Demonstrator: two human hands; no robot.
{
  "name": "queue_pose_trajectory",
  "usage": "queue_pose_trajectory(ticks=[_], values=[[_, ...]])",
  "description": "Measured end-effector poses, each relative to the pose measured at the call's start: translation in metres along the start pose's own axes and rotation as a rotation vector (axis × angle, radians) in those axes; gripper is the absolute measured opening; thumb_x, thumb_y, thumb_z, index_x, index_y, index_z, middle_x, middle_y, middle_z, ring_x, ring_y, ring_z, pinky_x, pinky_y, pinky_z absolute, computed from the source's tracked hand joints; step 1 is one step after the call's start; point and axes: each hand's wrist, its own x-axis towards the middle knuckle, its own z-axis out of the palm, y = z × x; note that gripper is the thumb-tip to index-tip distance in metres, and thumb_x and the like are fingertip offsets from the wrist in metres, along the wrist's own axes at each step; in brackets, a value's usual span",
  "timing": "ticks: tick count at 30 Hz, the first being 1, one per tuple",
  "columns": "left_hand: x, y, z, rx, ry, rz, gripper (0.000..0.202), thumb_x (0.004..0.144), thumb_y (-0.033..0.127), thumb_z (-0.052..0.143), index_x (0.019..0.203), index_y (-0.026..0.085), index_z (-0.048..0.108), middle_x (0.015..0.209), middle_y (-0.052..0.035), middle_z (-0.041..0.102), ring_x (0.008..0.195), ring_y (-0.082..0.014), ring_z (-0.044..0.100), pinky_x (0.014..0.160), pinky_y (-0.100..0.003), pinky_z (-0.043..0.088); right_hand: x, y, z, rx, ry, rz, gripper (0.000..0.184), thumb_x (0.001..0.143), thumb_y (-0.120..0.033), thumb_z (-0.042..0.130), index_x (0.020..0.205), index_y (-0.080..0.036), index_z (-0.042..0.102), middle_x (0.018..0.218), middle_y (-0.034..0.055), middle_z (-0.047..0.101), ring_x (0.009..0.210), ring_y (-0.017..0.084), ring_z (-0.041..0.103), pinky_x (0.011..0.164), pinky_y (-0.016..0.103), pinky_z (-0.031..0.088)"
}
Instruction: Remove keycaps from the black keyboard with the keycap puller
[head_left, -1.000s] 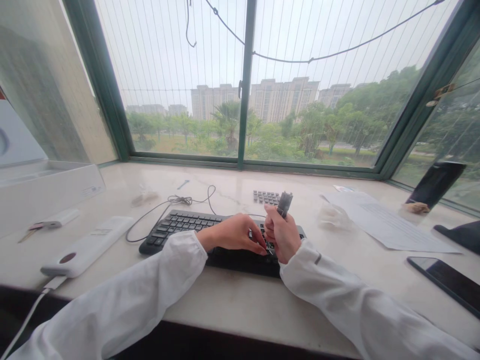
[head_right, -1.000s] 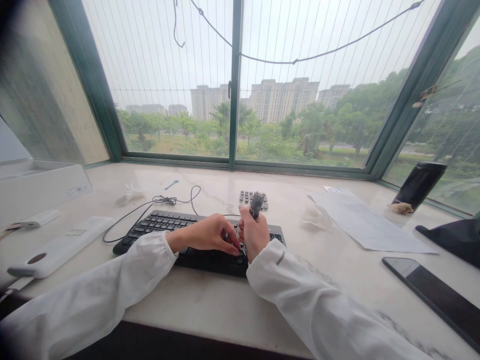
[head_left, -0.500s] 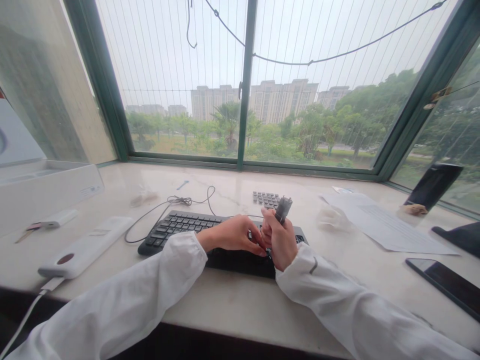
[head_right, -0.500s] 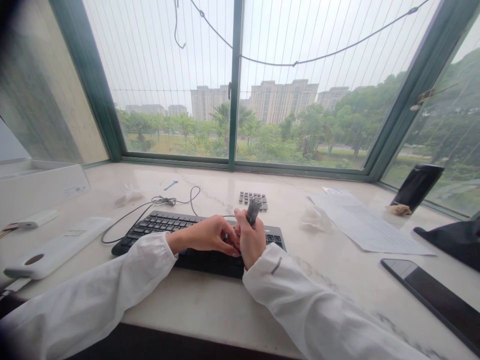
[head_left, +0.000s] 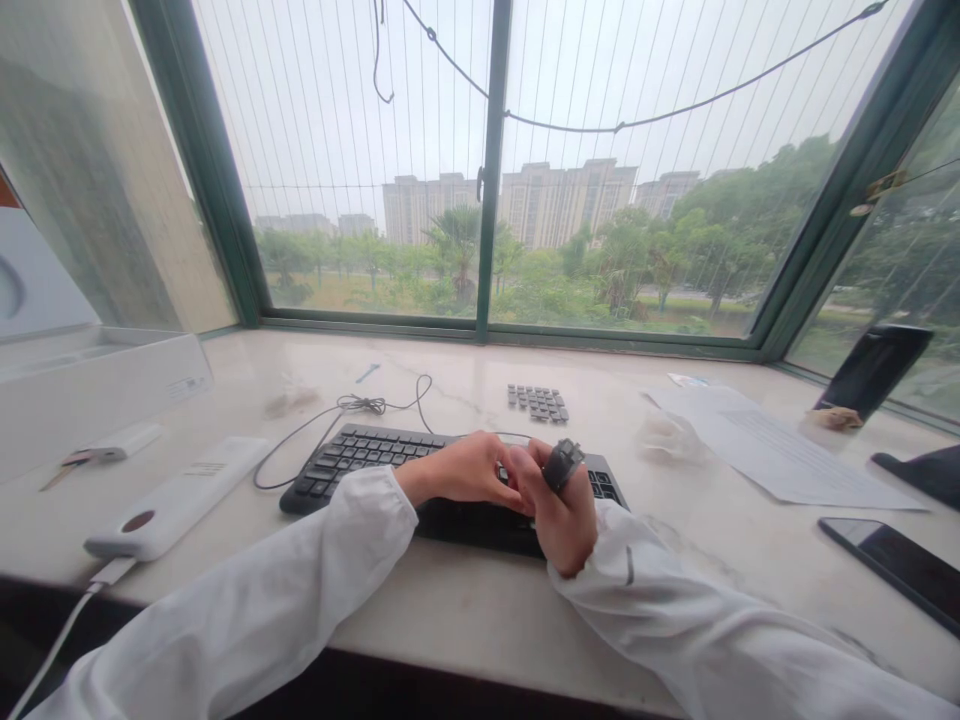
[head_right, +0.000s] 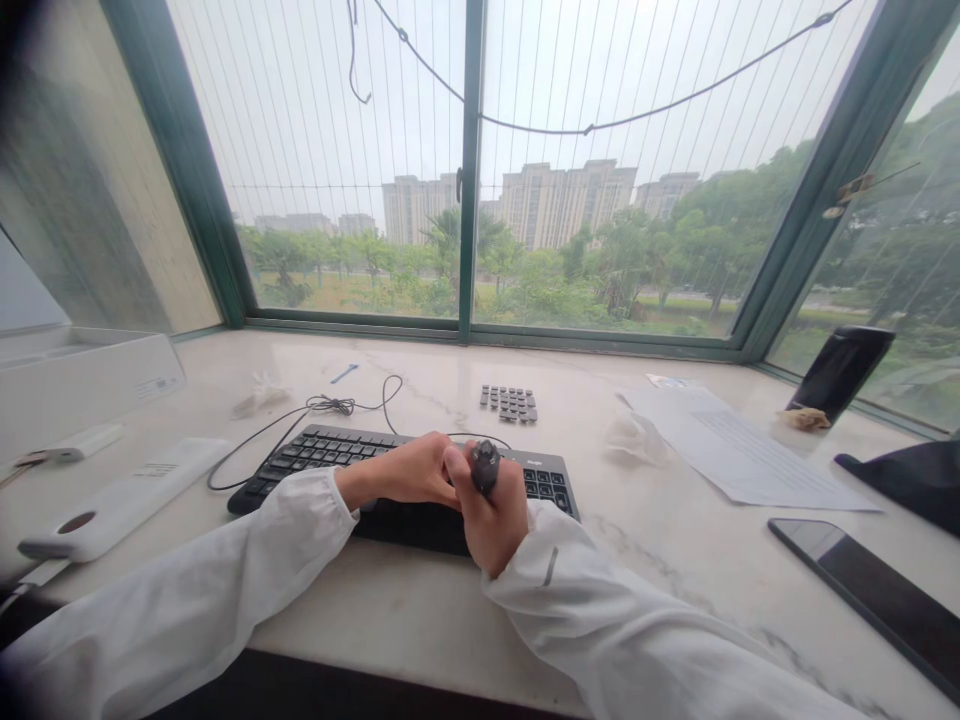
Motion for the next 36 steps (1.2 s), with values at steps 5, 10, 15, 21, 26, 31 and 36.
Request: queue_pose_trajectory(ticks=[5, 10, 15, 21, 26, 31, 36], values=[[-0.001, 0.002, -0.002, 0.016, -0.033, -0.051, 0.026, 0.071, 0.034, 0.068, 0.066, 0.008, 0.068, 0.056, 0.0025, 0.051, 0.057, -0.0086, 0.044, 0.051, -0.018, 0.032, -0.006, -0.006, -0.002, -0.153, -0.092, -0.231, 0.039, 0.089, -0.026, 0.052, 0.058, -0.020, 0.028, 0.052, -0.0066, 0.024, 0.045, 0.007, 0.025, 0.046, 0.023, 0.024], [-0.001, 0.014, -0.007, -0.028, -0.059, -0.137, 0.035, 0.068, 0.046, 0.072, 0.078, 0.012, 0.074, 0.061, 0.0017, 0.060, 0.053, -0.0078, 0.047, 0.049, -0.018, 0.032, 0.010, -0.013, -0.015, -0.255, 0.106, -0.276, 0.043, 0.091, -0.027, 0.049, 0.056, -0.020, 0.025, 0.051, -0.0069, 0.021, 0.044, 0.007, 0.021, 0.044, 0.023, 0.023], [0.000, 0.014, -0.016, -0.095, 0.064, -0.217, 0.039, 0.072, 0.049, 0.070, 0.089, 0.014, 0.074, 0.073, -0.0021, 0.068, 0.049, -0.0079, 0.053, 0.050, -0.020, 0.038, 0.045, -0.006, -0.044, -0.419, -0.025, -0.264, 0.034, 0.086, -0.034, 0.056, 0.059, -0.020, 0.042, 0.049, -0.0064, 0.037, 0.045, 0.008, 0.029, 0.048, 0.021, 0.028], [0.003, 0.003, -0.024, -0.198, 0.247, -0.287, 0.040, 0.073, 0.049, 0.068, 0.092, 0.015, 0.073, 0.077, -0.0045, 0.068, 0.050, -0.0068, 0.048, 0.046, -0.020, 0.034, 0.066, 0.028, -0.067, -0.602, -0.457, -0.278, 0.014, 0.082, -0.030, 0.058, 0.090, -0.023, 0.067, 0.055, -0.0051, 0.052, 0.047, 0.009, 0.040, 0.053, 0.021, 0.030], [0.004, -0.004, -0.024, -0.233, 0.249, -0.306, 0.046, 0.070, 0.053, 0.070, 0.094, 0.014, 0.073, 0.066, -0.0022, 0.063, 0.048, -0.0058, 0.038, 0.044, -0.020, 0.025, 0.065, 0.042, -0.067, -0.712, -0.535, -0.297, 0.031, 0.079, -0.021, 0.058, 0.109, -0.025, 0.065, 0.058, -0.0054, 0.057, 0.048, 0.010, 0.046, 0.054, 0.021, 0.030], [0.003, -0.004, -0.024, -0.221, 0.242, -0.325, 0.051, 0.068, 0.057, 0.070, 0.095, 0.013, 0.074, 0.066, -0.0024, 0.063, 0.047, -0.0056, 0.035, 0.043, -0.021, 0.022, 0.065, 0.042, -0.066, -0.752, -0.545, -0.273, 0.034, 0.074, -0.014, 0.057, 0.104, -0.026, 0.068, 0.059, -0.0049, 0.060, 0.053, 0.011, 0.052, 0.056, 0.021, 0.031], [0.003, -0.002, -0.024, -0.205, 0.266, -0.333, 0.053, 0.068, 0.058, 0.070, 0.099, 0.015, 0.072, 0.070, -0.0025, 0.064, 0.048, -0.0059, 0.037, 0.044, -0.020, 0.024, 0.066, 0.042, -0.066, -0.739, -0.532, -0.261, 0.031, 0.077, -0.017, 0.058, 0.106, -0.026, 0.068, 0.061, -0.0041, 0.062, 0.054, 0.011, 0.054, 0.057, 0.021, 0.032]])
